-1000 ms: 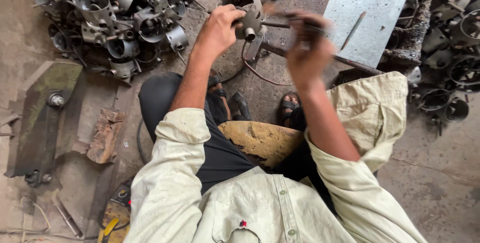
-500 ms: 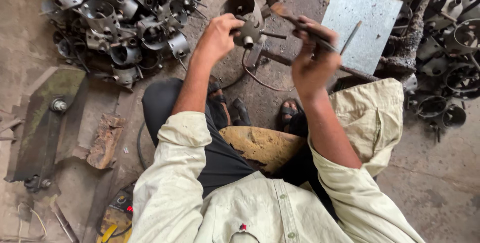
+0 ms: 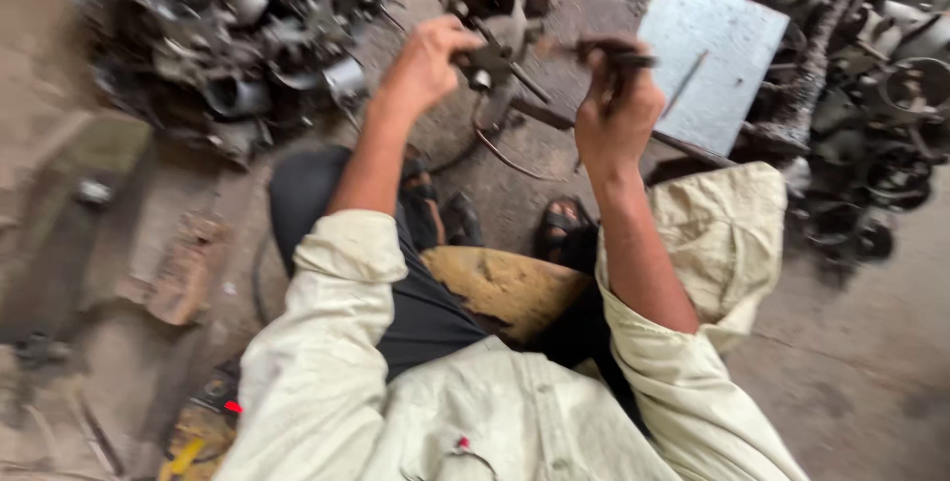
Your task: The person sits on the floor and repeatedly picks up cylindrical metal parts from a pile. They use a welding torch to weld the parts, generating sparks, and then place the finished pieces into a separate pile. The person occasionally uses a metal rod to tap or adjust the parts during the process.
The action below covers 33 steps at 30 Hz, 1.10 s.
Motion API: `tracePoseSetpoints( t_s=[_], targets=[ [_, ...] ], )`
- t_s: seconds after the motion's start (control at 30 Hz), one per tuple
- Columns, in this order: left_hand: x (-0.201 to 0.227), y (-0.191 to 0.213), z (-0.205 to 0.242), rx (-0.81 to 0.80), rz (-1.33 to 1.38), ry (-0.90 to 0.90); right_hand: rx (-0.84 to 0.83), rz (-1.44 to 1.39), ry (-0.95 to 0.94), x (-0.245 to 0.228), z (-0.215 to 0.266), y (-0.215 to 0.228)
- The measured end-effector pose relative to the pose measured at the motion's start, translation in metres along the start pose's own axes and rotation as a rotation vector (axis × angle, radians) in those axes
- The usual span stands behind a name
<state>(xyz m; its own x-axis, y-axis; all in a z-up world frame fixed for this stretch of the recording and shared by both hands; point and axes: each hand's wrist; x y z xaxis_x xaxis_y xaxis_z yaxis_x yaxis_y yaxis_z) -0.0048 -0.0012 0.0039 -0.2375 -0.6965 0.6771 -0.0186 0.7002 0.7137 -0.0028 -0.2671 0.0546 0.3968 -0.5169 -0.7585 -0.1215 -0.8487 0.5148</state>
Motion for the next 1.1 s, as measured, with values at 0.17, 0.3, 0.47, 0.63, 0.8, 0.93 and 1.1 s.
tracePoseSetpoints(
  t_s=[0.17, 0.3, 0.47, 0.63, 0.8, 0.93, 1.1],
  targets=[
    [-0.001, 0.004, -0.002, -0.02, -0.048, 0.048, -0.072, -0.242, 0.056, 0.008, -0.004, -0.017],
    [0.002, 0.004, 0.004, -0.053, 0.001, 0.093, -0.122, -0.172, 0.004, 0.023, 0.001, -0.018],
    [0.001, 0.004, 0.001, -0.056, -0.09, 0.11, 0.055, -0.027, 0.141, 0.049, -0.008, -0.014],
    [0.002, 0.014, 0.001, -0.09, -0.176, 0.178, -0.303, 0.248, 0.189, 0.056, -0.004, -0.017],
    [0.006, 0.01, 0.003, -0.111, -0.251, 0.19, -0.581, 0.234, -0.091, 0.04, -0.002, -0.005],
    [0.009, 0.015, 0.004, -0.139, -0.323, 0.204, -0.392, 0.008, -0.091, 0.026, -0.001, 0.062],
    [0.014, 0.009, 0.005, -0.09, -0.342, 0.128, -0.006, 0.108, -0.216, 0.062, 0.06, 0.241]
  ],
)
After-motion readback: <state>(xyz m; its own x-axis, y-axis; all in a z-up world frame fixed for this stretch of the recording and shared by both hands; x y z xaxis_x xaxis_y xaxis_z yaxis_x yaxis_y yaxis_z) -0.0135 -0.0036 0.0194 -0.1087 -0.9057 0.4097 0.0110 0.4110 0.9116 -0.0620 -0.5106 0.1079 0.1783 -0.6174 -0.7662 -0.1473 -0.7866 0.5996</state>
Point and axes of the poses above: each hand's wrist, its own z-axis away from the middle knuckle, its own y-axis out of the back of the hand, x = y × z, and after that the axes turned 2 degrees about -x, right-handed
